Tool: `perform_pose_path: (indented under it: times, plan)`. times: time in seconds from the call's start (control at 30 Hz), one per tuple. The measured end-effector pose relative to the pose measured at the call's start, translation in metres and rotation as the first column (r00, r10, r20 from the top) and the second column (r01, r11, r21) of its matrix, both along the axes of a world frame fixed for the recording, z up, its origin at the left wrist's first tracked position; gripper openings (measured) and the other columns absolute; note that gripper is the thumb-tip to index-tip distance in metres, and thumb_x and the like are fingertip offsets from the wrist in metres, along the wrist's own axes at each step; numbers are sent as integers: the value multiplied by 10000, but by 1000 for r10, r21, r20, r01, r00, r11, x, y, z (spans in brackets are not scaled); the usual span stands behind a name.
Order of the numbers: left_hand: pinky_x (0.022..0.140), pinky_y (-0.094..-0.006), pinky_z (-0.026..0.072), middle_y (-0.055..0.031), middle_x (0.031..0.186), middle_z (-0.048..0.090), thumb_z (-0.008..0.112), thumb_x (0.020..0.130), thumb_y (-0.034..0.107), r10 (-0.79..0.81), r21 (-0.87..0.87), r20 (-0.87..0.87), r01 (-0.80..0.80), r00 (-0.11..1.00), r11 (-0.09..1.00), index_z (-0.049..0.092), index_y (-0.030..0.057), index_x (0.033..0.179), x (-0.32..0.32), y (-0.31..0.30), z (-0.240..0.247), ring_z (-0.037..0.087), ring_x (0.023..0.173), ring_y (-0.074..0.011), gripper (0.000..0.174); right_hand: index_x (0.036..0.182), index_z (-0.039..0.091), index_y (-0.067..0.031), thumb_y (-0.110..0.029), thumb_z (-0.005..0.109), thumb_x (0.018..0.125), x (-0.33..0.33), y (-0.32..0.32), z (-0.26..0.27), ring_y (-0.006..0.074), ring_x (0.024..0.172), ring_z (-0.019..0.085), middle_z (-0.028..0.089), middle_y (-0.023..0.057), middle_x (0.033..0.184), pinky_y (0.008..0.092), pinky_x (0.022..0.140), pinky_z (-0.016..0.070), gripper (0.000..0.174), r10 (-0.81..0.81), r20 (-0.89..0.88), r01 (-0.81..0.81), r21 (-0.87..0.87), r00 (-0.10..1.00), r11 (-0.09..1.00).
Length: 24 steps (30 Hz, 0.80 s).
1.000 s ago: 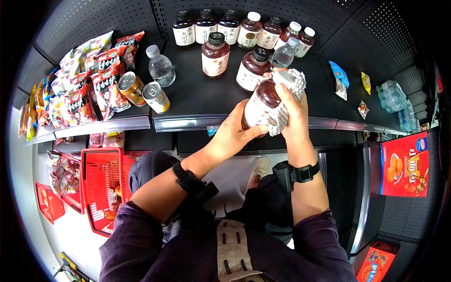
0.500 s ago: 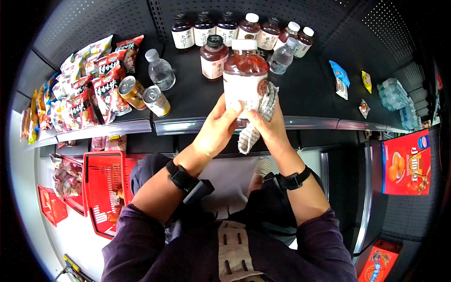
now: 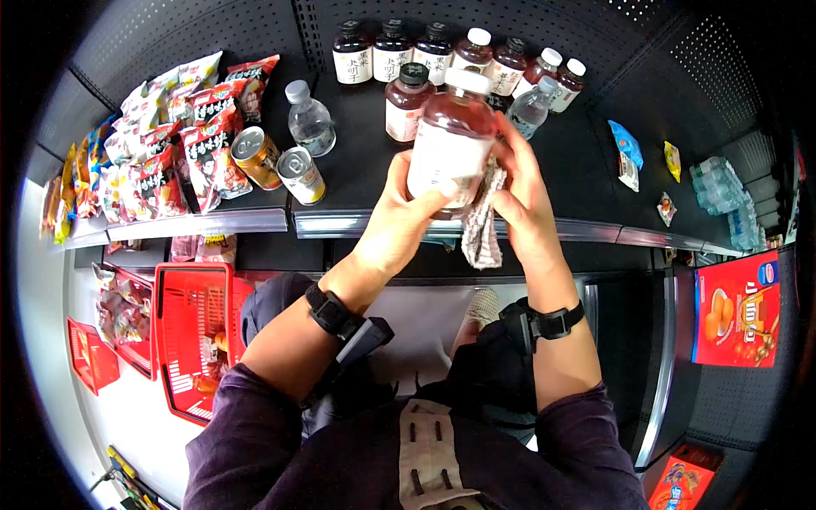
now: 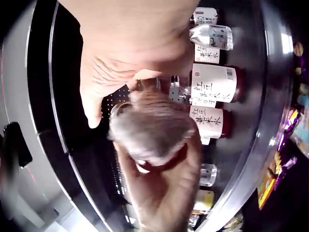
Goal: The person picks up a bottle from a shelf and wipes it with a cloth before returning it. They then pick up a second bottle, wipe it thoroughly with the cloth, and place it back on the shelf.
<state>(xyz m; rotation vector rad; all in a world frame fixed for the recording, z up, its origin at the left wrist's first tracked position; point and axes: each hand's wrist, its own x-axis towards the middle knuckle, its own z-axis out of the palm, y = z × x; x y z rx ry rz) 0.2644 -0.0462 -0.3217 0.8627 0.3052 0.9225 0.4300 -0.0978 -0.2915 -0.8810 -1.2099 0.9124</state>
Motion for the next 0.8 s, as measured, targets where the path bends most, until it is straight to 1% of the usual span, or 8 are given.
perform_pose_path:
  times: [0.13, 0.27, 0.37, 0.43, 0.63, 0.67, 0.7, 0.8]
  plan:
    - [1077, -337, 419, -114, 1354, 516, 769, 880, 205, 87, 314, -305, 14, 948, 949, 341, -3, 1448, -4, -5, 14, 515, 1262, -194, 741, 1490, 359, -15, -295, 807, 823, 1, -1, -11, 223, 1312, 493, 528, 127, 1394, 382, 1119, 370, 850, -76, -87, 72, -52, 993, 996]
    - [1155, -380, 329, -134, 1466, 464, 637, 977, 347, -153, 30, 48, 152, 987, 988, 274, -4, 1531, 7, -7, -5, 432, 1374, -225, 750, 1392, 482, -10, -275, 744, 874, 11, -10, -17, 211, 1219, 577, 611, 93, 1296, 373, 1095, 408, 638, -32, -363, -17, -130, 931, 991]
    - [1144, -419, 362, -140, 1437, 504, 513, 1025, 432, -333, -306, 339, 438, 880, 846, 344, 15, 1496, 6, -1, 0, 473, 1346, -246, 652, 1375, 507, -8, -362, 629, 951, 7, -14, -12, 238, 1237, 584, 605, 124, 1334, 405, 1088, 433, 566, -42, -571, -18, -99, 820, 995]
    - [1092, -428, 434, -135, 1383, 557, 566, 993, 263, -298, -426, 285, 399, 911, 812, 444, 22, 1416, 9, 0, -11, 548, 1272, -245, 502, 1457, 417, -2, -463, 485, 1001, 12, -8, -15, 367, 1295, 541, 547, 218, 1398, 515, 1108, 415, 652, -32, -571, 6, -48, 820, 999]
    - [1040, -455, 505, -168, 1322, 610, 550, 989, 206, -224, -450, 490, 465, 842, 763, 476, 24, 1402, 11, 8, -20, 620, 1191, -292, 457, 1405, 467, 9, -552, 473, 972, 27, -9, -4, 417, 1277, 547, 597, 215, 1320, 558, 1064, 454, 708, -39, -685, 47, -6, 728, 999]
    - [1086, -479, 462, -207, 1367, 581, 525, 998, 298, -204, -445, 507, 458, 837, 770, 479, 17, 1413, 7, 10, -21, 597, 1225, -345, 504, 1377, 499, -11, -515, 467, 995, 29, -10, -2, 375, 1189, 622, 636, 235, 1259, 496, 980, 533, 634, -47, -721, 69, 1, 692, 998]
    - [1120, -475, 424, -193, 1412, 553, 513, 1002, 339, -154, -445, 386, 330, 910, 832, 456, 29, 1446, 8, 7, -13, 557, 1284, -325, 545, 1408, 466, -2, -572, 470, 978, 32, -11, -1, 416, 1270, 553, 599, 212, 1316, 551, 1036, 481, 714, -115, -670, 112, -47, 733, 993]
    - [1187, -464, 314, -131, 1485, 502, 464, 1028, 406, -139, -342, 400, 288, 906, 894, 414, 56, 1486, 11, 1, -3, 472, 1374, -283, 579, 1396, 476, -16, -522, 462, 1008, 31, -15, -4, 356, 1176, 630, 616, 246, 1291, 483, 991, 533, 638, 43, -666, -19, 44, 745, 999]
